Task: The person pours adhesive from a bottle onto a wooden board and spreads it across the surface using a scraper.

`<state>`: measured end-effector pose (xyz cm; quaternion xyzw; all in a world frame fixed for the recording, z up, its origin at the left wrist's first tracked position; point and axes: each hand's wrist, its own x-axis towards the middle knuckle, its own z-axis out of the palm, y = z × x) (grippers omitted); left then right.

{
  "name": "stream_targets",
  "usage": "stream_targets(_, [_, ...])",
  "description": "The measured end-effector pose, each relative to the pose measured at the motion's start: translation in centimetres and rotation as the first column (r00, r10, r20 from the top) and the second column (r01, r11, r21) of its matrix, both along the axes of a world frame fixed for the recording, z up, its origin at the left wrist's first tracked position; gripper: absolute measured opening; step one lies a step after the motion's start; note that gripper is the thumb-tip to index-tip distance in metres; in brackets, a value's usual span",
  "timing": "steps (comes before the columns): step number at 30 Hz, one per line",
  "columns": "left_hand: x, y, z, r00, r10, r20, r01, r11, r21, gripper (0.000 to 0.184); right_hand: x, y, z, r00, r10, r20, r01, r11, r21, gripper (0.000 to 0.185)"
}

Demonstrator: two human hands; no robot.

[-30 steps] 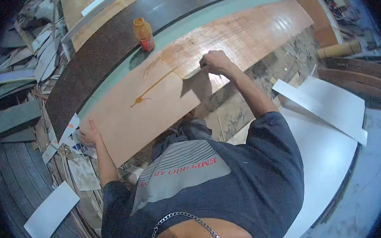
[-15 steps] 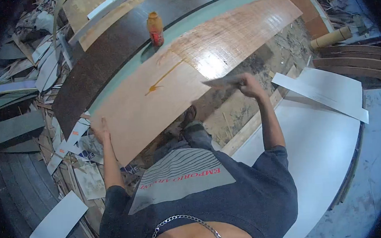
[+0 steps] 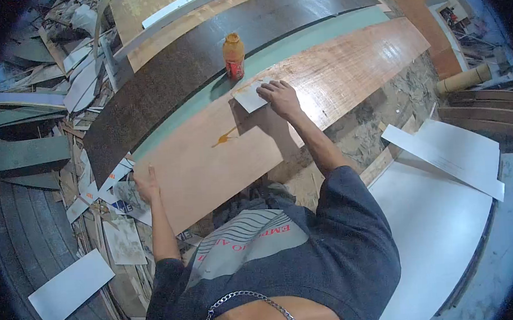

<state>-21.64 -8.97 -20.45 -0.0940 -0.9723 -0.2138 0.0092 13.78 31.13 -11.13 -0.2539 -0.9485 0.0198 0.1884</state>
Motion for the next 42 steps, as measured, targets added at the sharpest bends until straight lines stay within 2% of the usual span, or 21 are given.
stream_targets(2, [0.0,0.2,-0.4,0.998,-0.005,-0.057,0.006,1.000,0.005,0.088,-0.5,0.8,0.5,0.998,0.000,0.059,0.000,1.000,0.003,0.029])
stream_targets(5, [0.6,0.7,1.2,1.000,0.012,0.026,-0.013,0.999,0.042,0.086,-1.3,2.1,-0.6,0.998,0.012,0.064,-0.011,1.000,-0.017,0.028])
stream_targets(7, [0.3,0.3,0.6,0.994,-0.078,-0.078,0.089,0.984,0.152,0.083,-1.7,2.2,-0.8,0.997,0.006,0.077,-0.004,1.000,-0.027,0.028])
stream_targets(8, [0.3,0.2,0.2,0.994,-0.077,-0.076,0.088,0.985,0.147,0.083,-1.8,2.2,-0.9,0.996,-0.007,0.089,0.010,1.000,-0.030,0.028])
stream_targets(10, [1.0,0.9,1.6,0.999,0.013,-0.040,-0.012,0.999,0.031,0.081,-1.7,1.8,-1.1,0.996,-0.011,0.090,0.014,0.999,-0.033,0.028])
stream_targets(11, [1.3,1.3,2.7,0.999,0.011,-0.039,-0.010,0.999,0.031,0.081,-1.6,1.6,-1.1,0.996,-0.016,0.090,0.019,0.999,-0.030,0.027])
stream_targets(13, [2.2,2.2,5.0,0.989,0.045,0.140,-0.050,0.998,0.027,0.083,-1.4,1.5,-0.8,0.992,0.002,0.128,0.006,0.998,-0.066,0.027])
stream_targets(14, [1.9,2.0,3.9,0.989,0.045,0.140,-0.049,0.998,0.029,0.083,-1.2,1.3,-0.5,0.987,0.026,0.161,-0.009,0.995,-0.103,0.026])
stream_targets(16, [1.1,1.2,2.2,1.000,-0.009,-0.019,0.010,0.998,0.056,0.084,-0.6,0.2,-0.8,0.992,0.032,0.122,-0.019,0.994,-0.105,0.026])
stream_targets(19, [1.8,1.6,3.5,0.998,0.047,0.047,-0.048,0.999,0.008,0.083,0.0,-2.6,-1.0,0.996,0.062,0.068,-0.057,0.996,-0.070,0.027])
stream_targets(21, [1.7,1.4,3.2,0.999,0.025,0.028,-0.026,0.999,0.033,0.083,0.4,-3.8,0.4,0.962,0.204,0.179,-0.168,0.965,-0.201,0.029])
stream_targets(22, [1.6,1.4,3.0,1.000,-0.002,0.006,0.002,0.998,0.060,0.082,0.2,-3.8,0.9,0.963,0.205,0.178,-0.168,0.965,-0.203,0.029])
stream_targets(24, [1.5,1.2,2.8,1.000,0.001,0.009,-0.002,0.999,0.034,0.082,-0.1,-3.2,1.3,0.976,0.210,0.055,-0.198,0.965,-0.173,0.029])
stream_targets(25, [1.5,1.3,2.7,1.000,0.010,0.010,-0.010,1.000,0.015,0.082,-0.4,-2.1,1.5,0.985,0.153,-0.080,-0.154,0.988,-0.013,0.024])
stream_targets(27, [1.7,1.3,2.6,1.000,0.010,0.002,-0.010,1.000,0.022,0.082,-0.7,0.5,2.7,1.000,0.031,-0.003,-0.031,0.992,-0.126,0.030])
stream_targets(29, [1.2,1.2,2.4,1.000,0.005,-0.016,-0.004,0.999,0.032,0.081,-0.7,2.8,2.9,1.000,0.011,0.000,-0.011,0.994,-0.108,0.034])
stream_targets(30, [0.8,1.0,1.5,1.000,-0.007,-0.027,0.008,0.999,0.054,0.081,-0.6,4.4,0.9,0.999,0.008,-0.037,-0.009,1.000,-0.015,0.033])
stream_targets(33, [1.7,1.5,3.1,1.000,0.006,-0.028,-0.005,0.999,0.049,0.079,-0.6,6.6,-0.7,0.997,-0.041,0.060,0.045,0.997,-0.063,0.032])
stream_targets(37, [2.0,1.8,3.8,0.999,0.047,0.005,-0.047,0.998,-0.032,0.078,-0.9,5.6,-0.5,0.988,-0.017,0.156,0.028,0.997,-0.070,0.028])
stream_targets(39, [1.8,1.8,3.6,0.999,0.046,0.004,-0.046,0.999,-0.024,0.079,-0.9,4.8,0.0,0.991,-0.007,0.137,0.020,0.996,-0.091,0.026])
stream_targets(42, [1.6,1.5,2.9,0.999,0.031,-0.012,-0.031,0.999,0.011,0.079,-0.8,4.8,1.3,0.978,0.054,0.202,-0.026,0.990,-0.137,0.025])
